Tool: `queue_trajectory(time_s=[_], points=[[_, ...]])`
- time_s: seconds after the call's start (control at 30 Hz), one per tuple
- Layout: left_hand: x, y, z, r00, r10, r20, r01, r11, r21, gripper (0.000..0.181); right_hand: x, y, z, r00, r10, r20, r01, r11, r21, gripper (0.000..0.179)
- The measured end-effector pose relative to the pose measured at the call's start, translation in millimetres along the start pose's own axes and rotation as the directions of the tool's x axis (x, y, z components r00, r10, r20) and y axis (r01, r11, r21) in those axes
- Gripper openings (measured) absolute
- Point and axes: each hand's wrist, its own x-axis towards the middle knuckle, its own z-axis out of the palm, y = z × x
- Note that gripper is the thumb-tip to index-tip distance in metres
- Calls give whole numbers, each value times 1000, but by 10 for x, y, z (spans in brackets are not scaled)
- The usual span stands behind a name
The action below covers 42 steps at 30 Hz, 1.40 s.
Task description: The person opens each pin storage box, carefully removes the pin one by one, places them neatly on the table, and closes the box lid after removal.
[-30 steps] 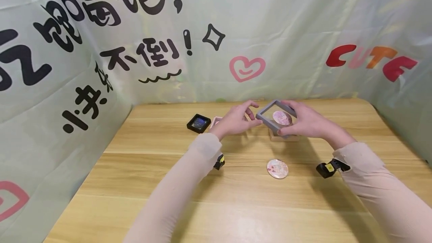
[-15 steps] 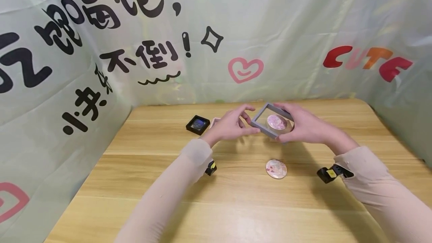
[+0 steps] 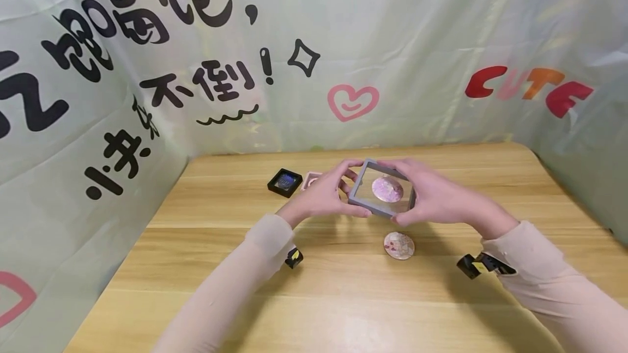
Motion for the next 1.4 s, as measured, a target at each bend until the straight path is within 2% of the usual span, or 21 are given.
queue_trajectory(time_s=[0.1,0.33,0.53,0.67,0.83,1.03,1.2,1.4], points=[[-62,0,-2,1000,7,6,-7,1000,5,113,-27,-61,24,1000,-27,4,27,1000,15,105],[-180,-7,14,998,44,44,-42,997,-61,128,-96,-179,70,994,-105,5,105,994,20,103],[-289,-26,48,997,75,34,-71,992,-104,118,-125,-245,114,991,-130,6,130,991,0,104],[-388,-33,75,997,76,3,-75,991,-109,111,-125,-279,163,990,-139,17,139,990,-12,105],[-520,0,105,994,96,-45,-100,990,-100,112,-129,-319,209,989,-150,17,150,989,-15,105],[-653,36,148,990,103,-101,-115,985,-127,111,-124,-390,252,983,-181,-20,180,983,-32,105],[-730,57,180,980,111,-164,-136,980,-147,116,-135,-439,262,984,-171,-58,165,982,-89,108],[-820,70,188,975,85,-205,-120,979,-164,119,-135,-464,278,983,-164,-85,152,980,-129,111]])
